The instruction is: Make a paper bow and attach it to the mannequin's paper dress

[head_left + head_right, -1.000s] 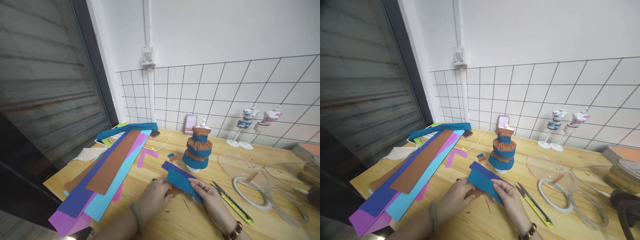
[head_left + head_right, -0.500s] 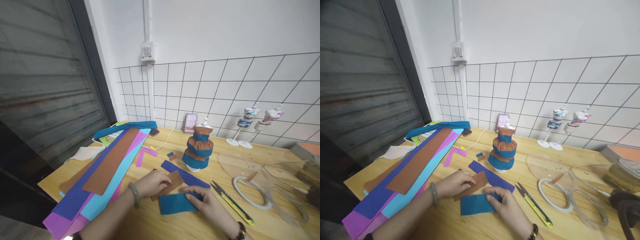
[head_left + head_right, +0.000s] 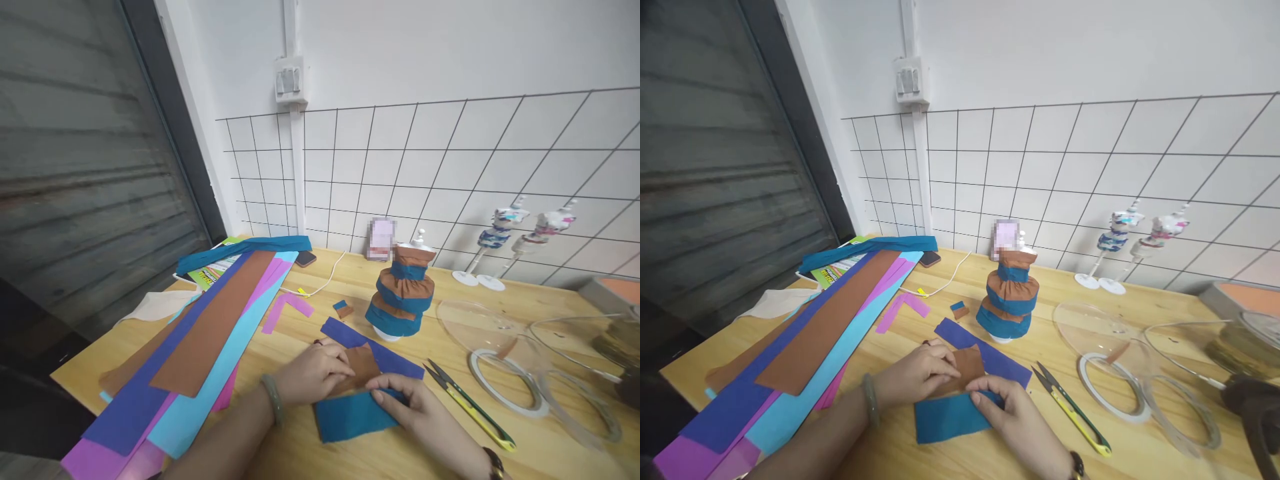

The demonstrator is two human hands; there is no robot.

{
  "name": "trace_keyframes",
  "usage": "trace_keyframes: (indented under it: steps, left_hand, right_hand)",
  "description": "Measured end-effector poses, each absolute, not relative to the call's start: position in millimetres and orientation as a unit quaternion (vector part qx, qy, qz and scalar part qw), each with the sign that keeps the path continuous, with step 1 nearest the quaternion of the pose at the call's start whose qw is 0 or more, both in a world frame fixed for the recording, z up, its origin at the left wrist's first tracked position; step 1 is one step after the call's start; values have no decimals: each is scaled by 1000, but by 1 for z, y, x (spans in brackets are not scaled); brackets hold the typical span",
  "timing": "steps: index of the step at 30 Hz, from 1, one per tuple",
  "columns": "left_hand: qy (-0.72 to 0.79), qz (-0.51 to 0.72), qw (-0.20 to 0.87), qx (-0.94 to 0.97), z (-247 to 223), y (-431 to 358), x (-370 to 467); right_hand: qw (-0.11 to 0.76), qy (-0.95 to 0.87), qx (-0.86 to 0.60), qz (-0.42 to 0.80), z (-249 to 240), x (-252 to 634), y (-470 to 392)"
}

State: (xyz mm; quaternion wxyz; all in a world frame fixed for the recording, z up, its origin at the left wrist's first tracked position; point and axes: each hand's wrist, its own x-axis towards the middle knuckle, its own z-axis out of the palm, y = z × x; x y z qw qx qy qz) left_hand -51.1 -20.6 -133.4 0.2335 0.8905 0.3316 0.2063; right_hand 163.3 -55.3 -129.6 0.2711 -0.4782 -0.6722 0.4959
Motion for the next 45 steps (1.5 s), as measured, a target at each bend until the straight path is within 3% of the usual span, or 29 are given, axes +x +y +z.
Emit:
trace_keyframes:
  steps: [9, 33, 45]
  left_hand:
    - [352, 220, 324, 850, -127, -16, -60]
    - [339, 188, 286, 877, -130, -21, -59]
    - [363, 252, 301, 845, -120, -26, -53]
  right_hand:
    - [272, -704, -507, 416, -140, 149, -50]
    - [302, -624, -558, 456, -162, 174, -42]
    - [334, -623, -516, 484, -137, 172, -49]
